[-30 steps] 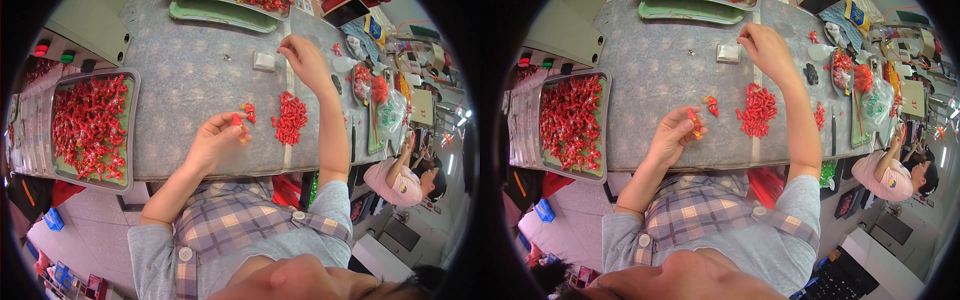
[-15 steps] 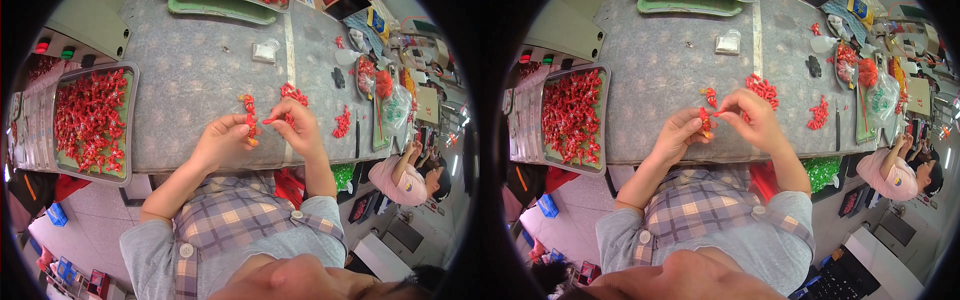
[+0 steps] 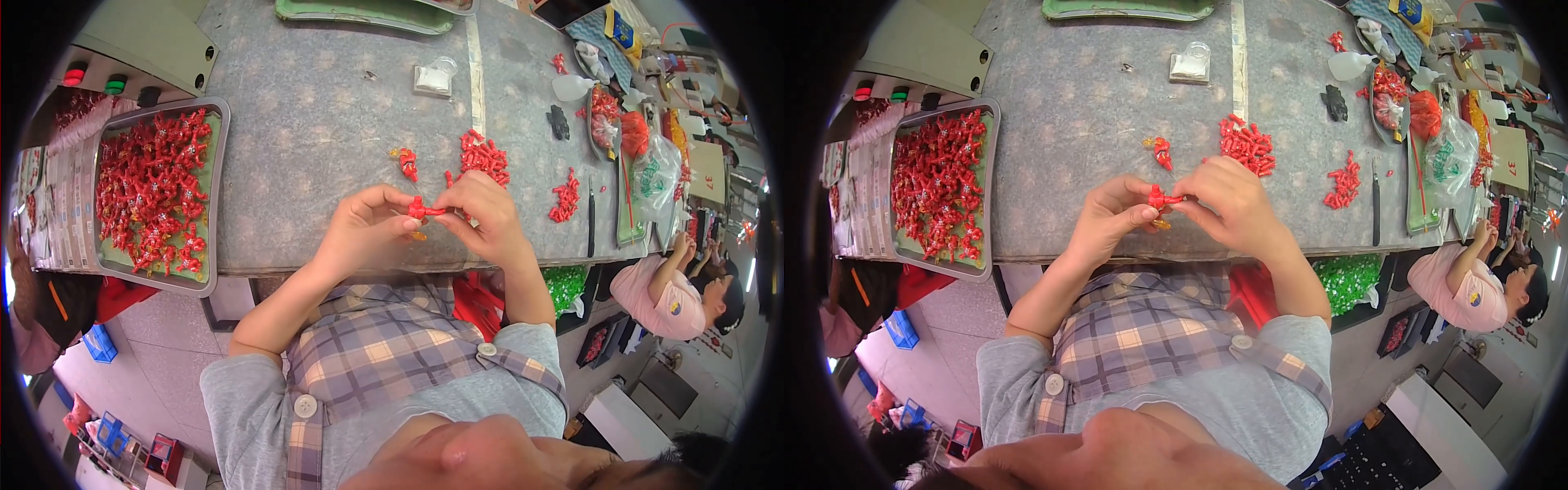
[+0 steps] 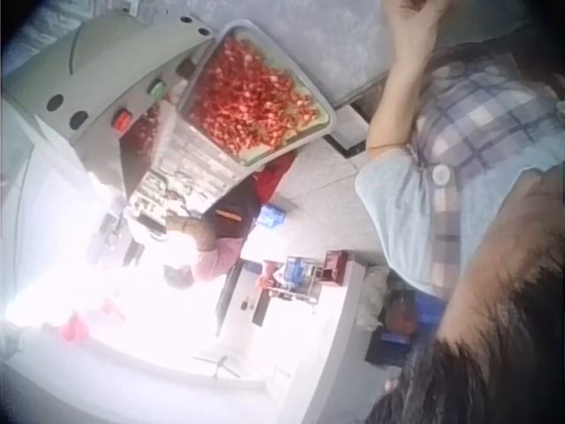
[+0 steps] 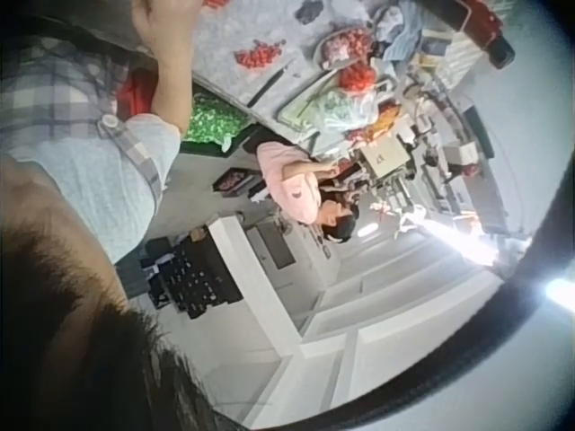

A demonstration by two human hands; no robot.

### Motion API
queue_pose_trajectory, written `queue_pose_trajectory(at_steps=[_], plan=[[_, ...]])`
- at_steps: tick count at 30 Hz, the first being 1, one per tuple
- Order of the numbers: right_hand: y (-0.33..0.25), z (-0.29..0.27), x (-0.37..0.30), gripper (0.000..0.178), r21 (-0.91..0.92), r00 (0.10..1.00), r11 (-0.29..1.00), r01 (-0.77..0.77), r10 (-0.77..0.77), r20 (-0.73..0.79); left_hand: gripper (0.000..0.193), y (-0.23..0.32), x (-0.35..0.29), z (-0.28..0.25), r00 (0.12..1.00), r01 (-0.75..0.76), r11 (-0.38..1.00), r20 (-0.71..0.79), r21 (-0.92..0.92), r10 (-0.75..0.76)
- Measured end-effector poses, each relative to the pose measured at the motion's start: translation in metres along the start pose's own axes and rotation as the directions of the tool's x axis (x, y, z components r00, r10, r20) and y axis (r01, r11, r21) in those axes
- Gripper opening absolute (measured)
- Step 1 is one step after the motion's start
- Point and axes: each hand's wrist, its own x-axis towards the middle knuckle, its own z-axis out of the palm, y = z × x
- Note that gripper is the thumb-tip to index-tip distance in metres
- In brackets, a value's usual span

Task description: Assemble small red plastic toy components at a factory workstation.

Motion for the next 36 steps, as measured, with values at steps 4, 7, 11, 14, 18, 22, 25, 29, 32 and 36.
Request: queue_pose_trajectory(at_steps=[4, 7, 11, 14, 18, 22, 25, 29, 32, 36], plan=[[-0.004, -0.004, 0.0, 0.019, -0.185, 0.989, 0.971, 0.149, -0.146, 0.031, 0.019, 0.002, -0.004, 0.002, 0.996, -0.088, 0.984, 0.012, 0.158, 0.088], [-0.004, -0.002, -0.003, 0.02, -0.202, 0.982, 0.961, 0.188, -0.186, 0.031, 0.02, 0.002, -0.007, -0.001, 0.994, -0.108, 0.944, 0.009, 0.31, 0.11], [-0.006, -0.001, -0.009, 0.02, -0.216, 0.982, 0.959, 0.186, -0.175, 0.069, 0.021, 0.002, -0.009, -0.006, 0.995, -0.103, 0.915, 0.033, 0.389, 0.098], [-0.006, 0.001, -0.011, 0.02, -0.219, 0.979, 0.956, 0.194, -0.176, 0.099, 0.022, 0.003, -0.01, -0.01, 0.995, -0.101, 0.876, 0.058, 0.471, 0.084], [-0.005, 0.005, -0.014, 0.019, -0.275, 0.965, 0.939, 0.209, -0.152, 0.214, 0.024, 0.0, -0.011, -0.012, 0.998, -0.035, 0.883, 0.057, 0.469, 0.009], [-0.003, 0.015, -0.023, 0.018, -0.218, 0.975, 0.964, 0.152, -0.111, 0.191, 0.023, 0.002, -0.011, -0.01, 0.996, 0.054, 0.919, 0.044, 0.389, -0.077], [0.002, 0.026, -0.03, 0.015, -0.231, 0.987, 0.966, 0.113, -0.082, 0.138, 0.023, 0.003, -0.012, -0.01, 0.987, 0.145, 0.93, 0.017, 0.338, -0.161], [0.009, 0.035, -0.041, 0.015, -0.203, 0.993, 0.975, 0.087, -0.069, 0.095, 0.02, 0.005, -0.011, -0.009, 0.986, 0.15, 0.854, -0.008, 0.498, -0.168], [0.01, 0.045, -0.047, 0.015, -0.201, 0.996, 0.977, 0.074, -0.065, 0.053, 0.023, 0.01, -0.011, -0.009, 0.984, 0.151, 0.805, -0.005, 0.574, -0.18], [0.012, 0.048, -0.052, 0.014, -0.164, 0.997, 0.983, 0.079, -0.073, 0.04, 0.021, 0.016, -0.01, -0.004, 0.974, 0.19, 0.761, -0.021, 0.62, -0.227]])
